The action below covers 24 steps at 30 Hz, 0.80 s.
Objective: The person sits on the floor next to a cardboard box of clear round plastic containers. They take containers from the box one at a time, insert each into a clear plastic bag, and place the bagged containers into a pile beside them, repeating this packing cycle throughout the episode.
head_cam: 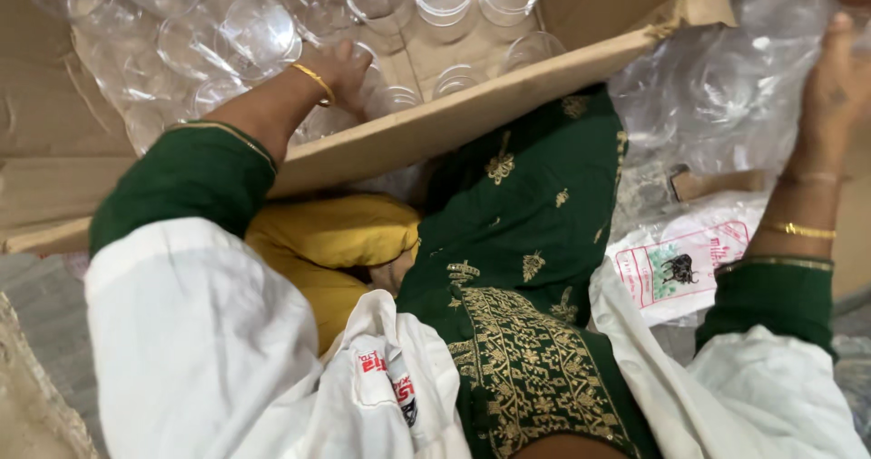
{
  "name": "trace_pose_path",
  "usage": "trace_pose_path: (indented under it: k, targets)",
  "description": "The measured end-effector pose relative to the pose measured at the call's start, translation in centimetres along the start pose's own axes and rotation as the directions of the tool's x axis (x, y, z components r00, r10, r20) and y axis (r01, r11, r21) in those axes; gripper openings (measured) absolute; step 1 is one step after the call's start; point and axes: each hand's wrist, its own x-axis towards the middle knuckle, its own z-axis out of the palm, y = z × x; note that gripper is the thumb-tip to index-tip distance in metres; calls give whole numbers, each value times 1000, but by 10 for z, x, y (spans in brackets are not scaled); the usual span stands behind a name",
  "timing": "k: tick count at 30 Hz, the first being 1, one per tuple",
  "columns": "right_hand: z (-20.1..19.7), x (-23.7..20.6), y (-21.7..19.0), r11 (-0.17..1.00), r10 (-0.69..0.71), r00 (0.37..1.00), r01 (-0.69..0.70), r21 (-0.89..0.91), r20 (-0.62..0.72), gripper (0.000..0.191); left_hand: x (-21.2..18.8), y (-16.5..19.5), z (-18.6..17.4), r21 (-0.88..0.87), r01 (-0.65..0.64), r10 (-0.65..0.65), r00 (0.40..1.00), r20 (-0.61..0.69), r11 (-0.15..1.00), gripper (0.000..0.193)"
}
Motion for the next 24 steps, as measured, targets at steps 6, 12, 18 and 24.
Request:
trace_pose_path:
  k: [6,12,18,24]
  targets:
    - [-27,-73,-61,581,-437,887,151,800,150,32,-5,-13,-25,-27,-110,105,983,-151,994,124]
    - [-47,-174,-120,363,-226,971,15,932,73,41,21,-48,-12,-128,-97,76,985,-158,987,92]
    - [-19,-214,-105,381,90,991,54,923,-95,16,39,-73,15,-37,-305,296,943,-151,952,82]
    - [-14,-261,-99,379,-89,996,56,924,-24,21,-10,-40,-29,-35,-280,236,865,-443,959,91]
